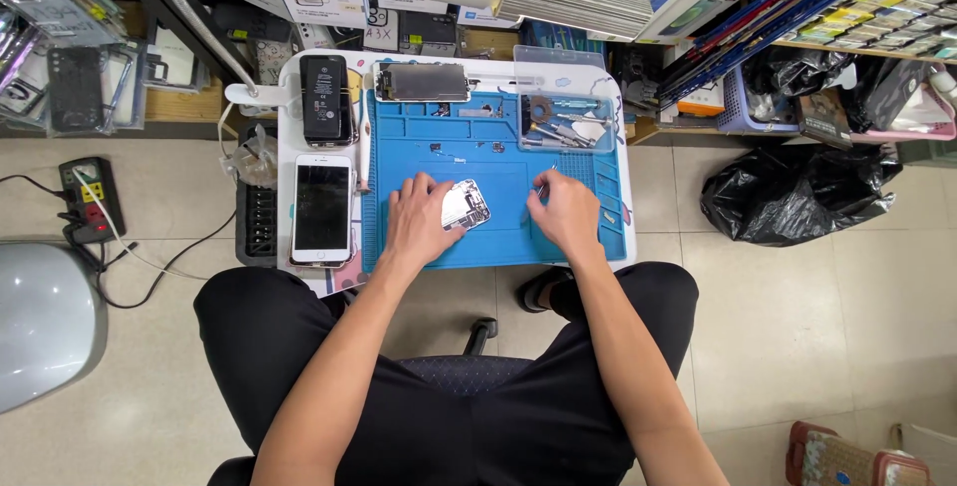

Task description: The person disassembles a smartphone on a blue mat, using a screwdriver and tweezers to remove screws and internal components. They lift the screen assembly, disconnect cables, and place parts on the mat. The person continues to remove screws and small parts from the phone chassis throughout the clip.

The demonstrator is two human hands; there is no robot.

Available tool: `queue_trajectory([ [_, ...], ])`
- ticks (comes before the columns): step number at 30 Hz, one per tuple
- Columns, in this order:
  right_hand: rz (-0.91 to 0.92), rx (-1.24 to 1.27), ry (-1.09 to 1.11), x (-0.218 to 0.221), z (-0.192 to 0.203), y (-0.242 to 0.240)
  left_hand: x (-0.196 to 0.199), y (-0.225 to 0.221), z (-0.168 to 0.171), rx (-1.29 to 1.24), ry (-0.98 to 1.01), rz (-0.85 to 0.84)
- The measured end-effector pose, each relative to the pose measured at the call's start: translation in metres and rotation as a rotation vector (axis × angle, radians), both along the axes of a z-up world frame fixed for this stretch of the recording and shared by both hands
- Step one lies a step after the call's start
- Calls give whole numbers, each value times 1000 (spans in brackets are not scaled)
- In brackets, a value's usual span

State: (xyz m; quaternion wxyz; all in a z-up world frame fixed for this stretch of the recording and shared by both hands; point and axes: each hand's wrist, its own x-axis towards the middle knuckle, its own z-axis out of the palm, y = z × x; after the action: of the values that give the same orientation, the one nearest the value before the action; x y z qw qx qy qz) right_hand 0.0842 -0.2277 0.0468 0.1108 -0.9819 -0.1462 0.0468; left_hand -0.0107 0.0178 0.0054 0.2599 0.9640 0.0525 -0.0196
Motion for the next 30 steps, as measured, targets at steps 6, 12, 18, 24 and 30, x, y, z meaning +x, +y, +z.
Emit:
queue_trajectory([
  [6,-73,-166,149,13,-12,-17,-1,-5,-4,55,-28,4],
  [12,-89,-183,219,18,-21,-19,-3,-11,3,52,-102,-93],
  [18,-78,-156,199,14,-12,-14,-5,-18,-2,113,-182,-116],
  [24,-82,-142,178,14,-17,-13,-4,-17,-11,121,-215,-104],
  [30,-78,-119,164,11,-14,-11,-4,-17,-5,99,-176,-98],
])
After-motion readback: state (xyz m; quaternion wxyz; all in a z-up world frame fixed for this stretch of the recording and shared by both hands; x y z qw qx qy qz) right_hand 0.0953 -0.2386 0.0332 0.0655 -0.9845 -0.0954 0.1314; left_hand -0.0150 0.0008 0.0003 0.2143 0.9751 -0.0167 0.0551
